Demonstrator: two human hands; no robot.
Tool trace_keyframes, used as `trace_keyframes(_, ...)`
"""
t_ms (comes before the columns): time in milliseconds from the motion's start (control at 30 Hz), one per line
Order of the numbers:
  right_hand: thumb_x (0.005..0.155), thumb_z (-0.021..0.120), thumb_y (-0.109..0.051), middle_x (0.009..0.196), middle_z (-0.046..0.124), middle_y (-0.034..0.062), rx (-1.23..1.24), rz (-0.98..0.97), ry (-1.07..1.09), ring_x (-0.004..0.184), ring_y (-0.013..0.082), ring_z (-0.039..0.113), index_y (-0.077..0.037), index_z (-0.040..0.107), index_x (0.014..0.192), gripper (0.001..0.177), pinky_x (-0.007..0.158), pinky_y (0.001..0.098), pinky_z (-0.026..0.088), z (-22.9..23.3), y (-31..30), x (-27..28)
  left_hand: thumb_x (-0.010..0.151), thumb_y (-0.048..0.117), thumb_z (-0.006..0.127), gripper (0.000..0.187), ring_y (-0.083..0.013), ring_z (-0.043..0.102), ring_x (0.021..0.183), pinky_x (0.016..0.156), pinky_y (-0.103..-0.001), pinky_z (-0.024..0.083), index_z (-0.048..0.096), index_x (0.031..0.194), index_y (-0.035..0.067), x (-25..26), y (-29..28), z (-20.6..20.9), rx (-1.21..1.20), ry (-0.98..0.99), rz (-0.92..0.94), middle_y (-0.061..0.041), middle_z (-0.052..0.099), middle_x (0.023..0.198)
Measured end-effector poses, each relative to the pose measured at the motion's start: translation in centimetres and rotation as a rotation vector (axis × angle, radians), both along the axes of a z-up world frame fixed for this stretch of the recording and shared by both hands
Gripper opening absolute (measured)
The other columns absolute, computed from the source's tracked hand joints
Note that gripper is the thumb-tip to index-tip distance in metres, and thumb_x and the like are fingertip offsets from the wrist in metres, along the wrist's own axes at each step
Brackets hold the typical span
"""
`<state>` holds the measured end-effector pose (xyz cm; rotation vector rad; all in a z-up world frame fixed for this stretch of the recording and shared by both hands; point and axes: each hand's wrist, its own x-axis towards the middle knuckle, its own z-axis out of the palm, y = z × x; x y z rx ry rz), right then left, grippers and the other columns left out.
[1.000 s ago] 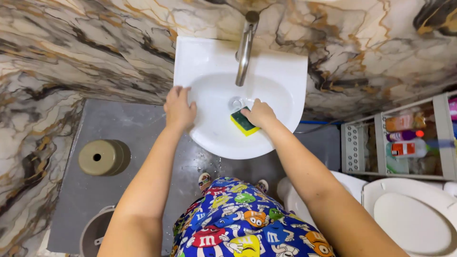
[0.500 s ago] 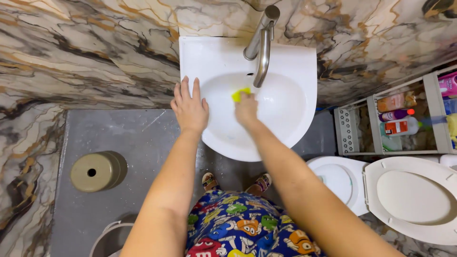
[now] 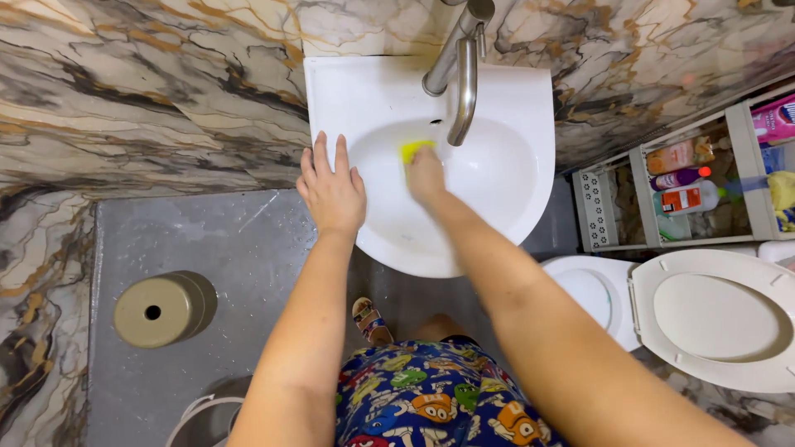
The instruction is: The person sprays the toilet using a spray bottle, wipes the sink with a sponge, and rinses the sponge using a handheld sprayer.
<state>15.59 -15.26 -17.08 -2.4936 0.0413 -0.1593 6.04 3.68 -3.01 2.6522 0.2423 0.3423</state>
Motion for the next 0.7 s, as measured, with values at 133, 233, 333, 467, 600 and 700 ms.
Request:
trace_keyframes(133,0.089,0.061,-0.013,0.095,0.068,0.0202,0.157,0.549,0.480,0.089,0.0359,0.067,-0.011,0.052,0.127,0.039,0.079,0.0446,0.052,3.7,1.1,-4.8,0.096,0.020,0.063,0.057,-0.0395,0.032,0.144,0.110,-0.057,0.031,0.049,0.151,0.019,0.1,0.3,0.2,-0.020,-0.003,0.000,-0.009,0.031,0.163)
trace_keyframes(233,0.082,0.068,-0.014,0.112,0.070,0.0168,-0.337,0.709,0.433,0.104,0.0377,0.063,-0.019,0.063,0.126,0.045,0.087,0.0471,0.049,8.7,-6.8,-5.4,0.097,0.019,0.062,0.053,-0.0372,0.033,0.145,0.110,-0.056,0.032,0.050,0.149,0.020,0.1,0.3,-0.1,-0.051,-0.031,0.007,-0.012,0.032,0.161)
trace_keyframes(333,0.084,0.064,-0.017,0.115,0.067,0.0173,-0.479,0.580,0.671,0.107,0.0326,0.064,-0.021,0.062,0.130,0.047,0.092,0.0433,0.051,11.9,-8.9,-5.7,0.100,0.019,0.062,0.052,-0.0368,0.033,0.145,0.110,-0.056,0.032,0.049,0.150,0.016,0.0,0.5,-0.7,-0.082,-0.111,0.037,-0.016,0.033,0.161)
trace_keyframes(467,0.085,0.056,-0.007,0.114,0.067,0.0166,0.152,0.725,0.564,0.108,0.0312,0.064,-0.011,0.061,0.127,0.042,0.093,0.0393,0.051,10.5,0.5,-7.4,0.104,0.026,0.064,0.053,-0.0361,0.034,0.144,0.113,-0.056,0.031,0.047,0.152,0.013,-0.1,0.4,-1.7,-0.181,-0.167,0.083,-0.013,0.035,0.158)
trace_keyframes(600,0.089,0.054,-0.004,0.115,0.063,0.0152,0.286,0.686,0.743,0.106,0.0349,0.063,-0.014,0.062,0.126,0.040,0.091,0.0410,0.049,9.4,-0.5,-8.0,0.102,0.029,0.065,0.055,-0.0329,0.037,0.144,0.115,-0.054,0.031,0.047,0.152,0.015,-0.2,0.7,-2.7,-0.231,-0.117,0.122,-0.008,0.039,0.158)
trace_keyframes(700,0.075,0.059,0.003,0.118,0.068,0.0105,-0.130,0.954,0.679,0.116,0.0273,0.064,-0.017,0.076,0.109,0.043,0.100,0.0374,0.049,10.4,-9.0,-7.7,0.103,0.029,0.064,0.054,-0.0330,0.039,0.144,0.115,-0.054,0.030,0.046,0.152,0.015,0.0,0.7,-2.7,-0.262,-0.137,0.122,-0.008,0.039,0.158)
